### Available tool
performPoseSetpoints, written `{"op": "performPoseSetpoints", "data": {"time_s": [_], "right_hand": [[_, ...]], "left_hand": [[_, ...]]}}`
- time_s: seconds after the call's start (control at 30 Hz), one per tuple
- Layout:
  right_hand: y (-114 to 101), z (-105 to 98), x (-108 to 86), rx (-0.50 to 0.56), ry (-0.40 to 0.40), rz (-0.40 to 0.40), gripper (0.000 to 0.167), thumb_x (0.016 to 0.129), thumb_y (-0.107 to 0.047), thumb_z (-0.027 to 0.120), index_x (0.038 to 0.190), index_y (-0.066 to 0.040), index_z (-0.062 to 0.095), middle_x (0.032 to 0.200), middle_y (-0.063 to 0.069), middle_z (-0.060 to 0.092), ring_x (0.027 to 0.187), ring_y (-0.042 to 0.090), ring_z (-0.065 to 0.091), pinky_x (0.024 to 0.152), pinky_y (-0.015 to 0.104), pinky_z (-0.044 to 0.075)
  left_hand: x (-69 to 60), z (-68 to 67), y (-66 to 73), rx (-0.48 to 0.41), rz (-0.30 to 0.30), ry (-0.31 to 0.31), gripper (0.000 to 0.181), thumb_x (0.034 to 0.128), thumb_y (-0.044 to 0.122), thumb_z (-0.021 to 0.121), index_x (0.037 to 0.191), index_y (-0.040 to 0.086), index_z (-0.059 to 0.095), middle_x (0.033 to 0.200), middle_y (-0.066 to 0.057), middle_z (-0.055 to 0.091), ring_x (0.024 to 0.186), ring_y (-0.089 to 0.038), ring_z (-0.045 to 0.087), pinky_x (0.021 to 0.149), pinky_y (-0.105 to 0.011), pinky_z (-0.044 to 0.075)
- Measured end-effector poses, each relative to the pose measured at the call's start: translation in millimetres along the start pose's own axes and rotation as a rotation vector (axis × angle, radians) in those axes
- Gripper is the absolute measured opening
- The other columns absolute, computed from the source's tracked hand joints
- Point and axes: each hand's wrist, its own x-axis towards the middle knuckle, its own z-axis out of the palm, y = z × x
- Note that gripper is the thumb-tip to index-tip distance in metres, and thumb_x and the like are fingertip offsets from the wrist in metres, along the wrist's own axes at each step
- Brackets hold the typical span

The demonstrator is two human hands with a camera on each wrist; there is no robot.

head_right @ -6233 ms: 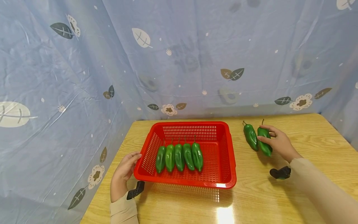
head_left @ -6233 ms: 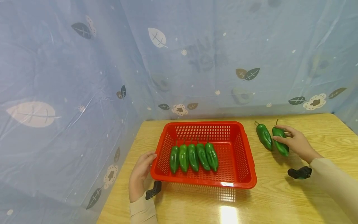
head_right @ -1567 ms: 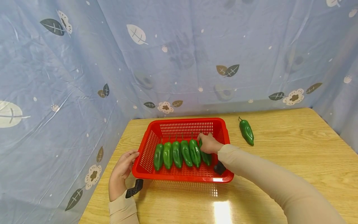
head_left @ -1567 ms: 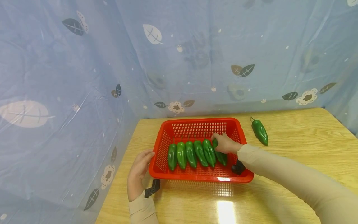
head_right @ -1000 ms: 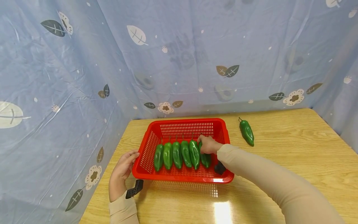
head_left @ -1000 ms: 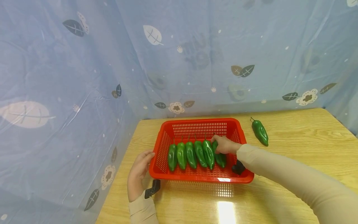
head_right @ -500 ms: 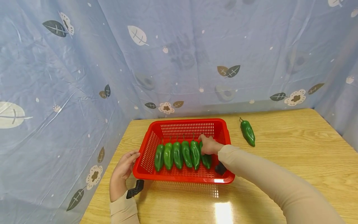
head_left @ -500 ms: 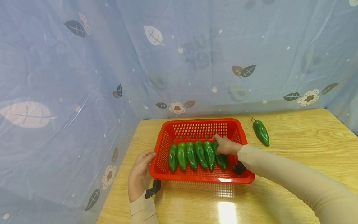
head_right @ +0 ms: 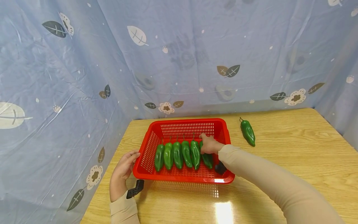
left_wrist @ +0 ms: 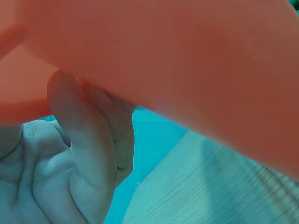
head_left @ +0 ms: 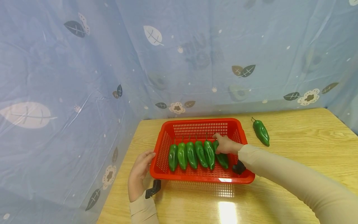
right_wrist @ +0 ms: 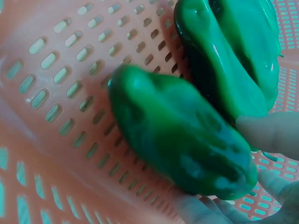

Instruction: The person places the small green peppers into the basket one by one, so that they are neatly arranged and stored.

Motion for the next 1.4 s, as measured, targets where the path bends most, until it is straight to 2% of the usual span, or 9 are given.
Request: {"op": "performPoseSetpoints", "data": {"time_s": [0.23, 0.37, 0.53, 0.7, 0.8, 0.97, 1.07, 1.2, 1.4], "right_hand": [[-0.4, -0.4, 1.2, 0.013, -0.014, -0.007, 0.074, 0.076, 0.000, 0.067, 0.140, 0.000, 0.030, 0.140, 0.037, 0.032, 0.134, 0.053, 0.019, 0.087, 0.049, 0.043], [-1.0, -1.0, 2.0, 0.013, -0.004, -0.002, 0.074, 0.075, -0.002, 0.068, 0.139, 0.000, 0.031, 0.139, 0.038, 0.031, 0.129, 0.051, 0.029, 0.085, 0.048, 0.045], [-1.8, -2.9, 3.2, 0.027, -0.010, 0.014, 0.072, 0.079, -0.004, 0.068, 0.139, 0.000, 0.029, 0.138, 0.038, 0.026, 0.113, 0.042, 0.043, 0.075, 0.039, 0.045], [-4.6, -10.5, 2.8, 0.061, -0.018, 0.012, 0.073, 0.082, -0.005, 0.065, 0.142, 0.000, 0.024, 0.143, 0.038, 0.017, 0.124, 0.048, 0.035, 0.075, 0.039, 0.043], [-7.3, -18.9, 2.1, 0.064, 0.005, -0.025, 0.075, 0.083, -0.007, 0.065, 0.144, 0.001, 0.022, 0.146, 0.037, 0.018, 0.133, 0.050, 0.024, 0.086, 0.047, 0.044], [-12.4, -38.9, -0.2, 0.065, 0.087, -0.102, 0.068, 0.086, -0.012, 0.064, 0.141, 0.005, 0.027, 0.141, 0.033, 0.034, 0.130, 0.046, 0.034, 0.099, 0.055, 0.039], [-13.0, -53.3, -2.1, 0.099, 0.131, -0.141, 0.064, 0.088, -0.015, 0.062, 0.140, 0.006, 0.029, 0.139, 0.032, 0.038, 0.126, 0.045, 0.039, 0.100, 0.056, 0.039], [-10.3, -73.2, -6.9, 0.160, 0.181, -0.198, 0.064, 0.091, -0.014, 0.060, 0.141, 0.007, 0.027, 0.141, 0.031, 0.036, 0.129, 0.046, 0.036, 0.104, 0.057, 0.035], [7.7, -101.0, -15.9, 0.236, 0.242, -0.245, 0.063, 0.093, -0.016, 0.060, 0.142, 0.005, 0.026, 0.143, 0.028, 0.035, 0.132, 0.044, 0.034, 0.106, 0.056, 0.033]], "left_hand": [[-0.1, 0.8, -0.2, -0.021, 0.011, 0.013, 0.028, 0.0964, 0.005, 0.044, 0.115, -0.015, 0.050, 0.083, -0.001, 0.065, 0.076, -0.013, 0.064, 0.069, -0.028, 0.055], [-0.2, 1.0, -0.4, -0.010, 0.024, 0.019, 0.029, 0.0962, 0.006, 0.045, 0.115, -0.015, 0.050, 0.083, -0.002, 0.065, 0.076, -0.013, 0.065, 0.069, -0.027, 0.055], [0.6, 0.7, -1.5, -0.008, 0.019, 0.030, 0.028, 0.0961, 0.007, 0.046, 0.114, -0.014, 0.051, 0.084, -0.003, 0.065, 0.077, -0.013, 0.064, 0.069, -0.027, 0.055], [1.1, 0.2, -3.0, -0.026, 0.005, 0.030, 0.025, 0.0957, 0.005, 0.045, 0.112, -0.013, 0.052, 0.082, -0.002, 0.065, 0.075, -0.013, 0.064, 0.068, -0.027, 0.055], [1.0, 0.2, -3.7, -0.025, 0.002, 0.032, 0.025, 0.0955, 0.006, 0.045, 0.112, -0.012, 0.052, 0.081, -0.002, 0.065, 0.074, -0.013, 0.064, 0.068, -0.027, 0.055], [0.6, -0.1, -3.8, -0.022, 0.005, 0.026, 0.026, 0.0955, 0.006, 0.045, 0.112, -0.013, 0.051, 0.081, -0.001, 0.064, 0.073, -0.012, 0.064, 0.067, -0.027, 0.055], [0.5, -0.7, -3.5, -0.023, 0.013, 0.018, 0.026, 0.0959, 0.006, 0.044, 0.112, -0.013, 0.051, 0.081, -0.001, 0.065, 0.074, -0.013, 0.064, 0.068, -0.028, 0.055], [0.8, -0.8, -3.4, -0.013, 0.024, 0.006, 0.026, 0.0963, 0.006, 0.044, 0.113, -0.013, 0.051, 0.082, -0.002, 0.065, 0.075, -0.013, 0.065, 0.069, -0.028, 0.055], [0.0, 0.3, -2.9, -0.011, 0.028, 0.003, 0.027, 0.0958, 0.006, 0.044, 0.113, -0.013, 0.051, 0.084, -0.003, 0.066, 0.076, -0.013, 0.066, 0.069, -0.029, 0.056]]}}
